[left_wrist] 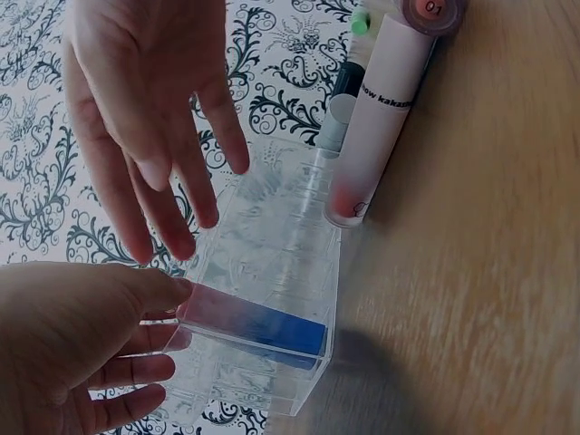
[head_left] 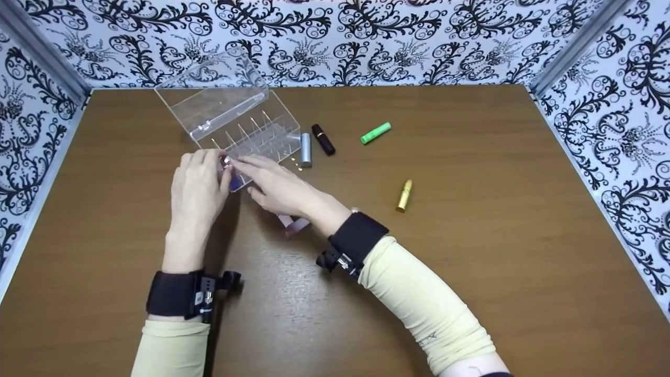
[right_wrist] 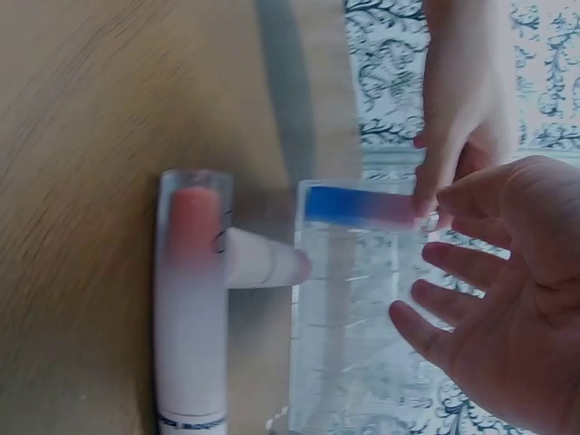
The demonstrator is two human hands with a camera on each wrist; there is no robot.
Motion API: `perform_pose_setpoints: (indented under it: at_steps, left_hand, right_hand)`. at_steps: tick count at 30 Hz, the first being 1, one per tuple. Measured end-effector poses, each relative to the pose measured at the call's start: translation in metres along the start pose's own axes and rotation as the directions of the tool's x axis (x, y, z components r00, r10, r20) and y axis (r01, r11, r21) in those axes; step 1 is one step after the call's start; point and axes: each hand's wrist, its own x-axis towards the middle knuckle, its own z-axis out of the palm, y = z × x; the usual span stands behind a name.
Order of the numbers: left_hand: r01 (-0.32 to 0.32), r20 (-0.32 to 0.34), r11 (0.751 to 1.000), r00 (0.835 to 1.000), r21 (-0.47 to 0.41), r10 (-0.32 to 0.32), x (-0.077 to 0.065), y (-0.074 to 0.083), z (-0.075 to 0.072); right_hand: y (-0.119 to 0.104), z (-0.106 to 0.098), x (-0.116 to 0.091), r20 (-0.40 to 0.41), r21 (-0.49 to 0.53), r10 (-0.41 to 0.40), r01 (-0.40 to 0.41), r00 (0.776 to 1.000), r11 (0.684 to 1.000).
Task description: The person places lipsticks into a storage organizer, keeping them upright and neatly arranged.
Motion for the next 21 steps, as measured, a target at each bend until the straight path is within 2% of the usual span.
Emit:
perform_pose_setpoints:
  at_steps: [7, 10, 14, 17, 21]
  left_hand:
    - [-0.008, -0.052, 1.000, 0.999, -0.026, 0.007, -0.001, 0.005, -0.002]
    - [-0.056, -0.090, 0.997, 0.995, -0.062, 0.050, 0.001, 0.010, -0.003]
    - [-0.153, -0.121, 0.980, 0.983, -0.124, 0.139, 0.004, 0.019, -0.003]
    - [-0.199, -0.108, 0.968, 0.977, -0.154, 0.184, 0.004, 0.028, -0.003]
    - [-0.225, -0.051, 0.958, 0.974, -0.176, 0.220, 0.001, 0.039, 0.001]
  right_hand:
    - [-0.001, -0.011, -0.020, 0.006, 0.069, -0.048, 0.047, 0.999, 0.996]
    - [0.005, -0.016, -0.030, 0.012, 0.088, -0.036, 0.035, 0.999, 0.996]
    - [0.016, -0.023, -0.048, 0.016, 0.091, 0.010, -0.012, 1.000, 0.996]
    - [0.025, -0.026, -0.061, 0.020, 0.080, 0.048, -0.050, 0.999, 0.996]
    - [0.037, -0.028, -0.075, 0.023, 0.064, 0.067, -0.069, 0.997, 0.996]
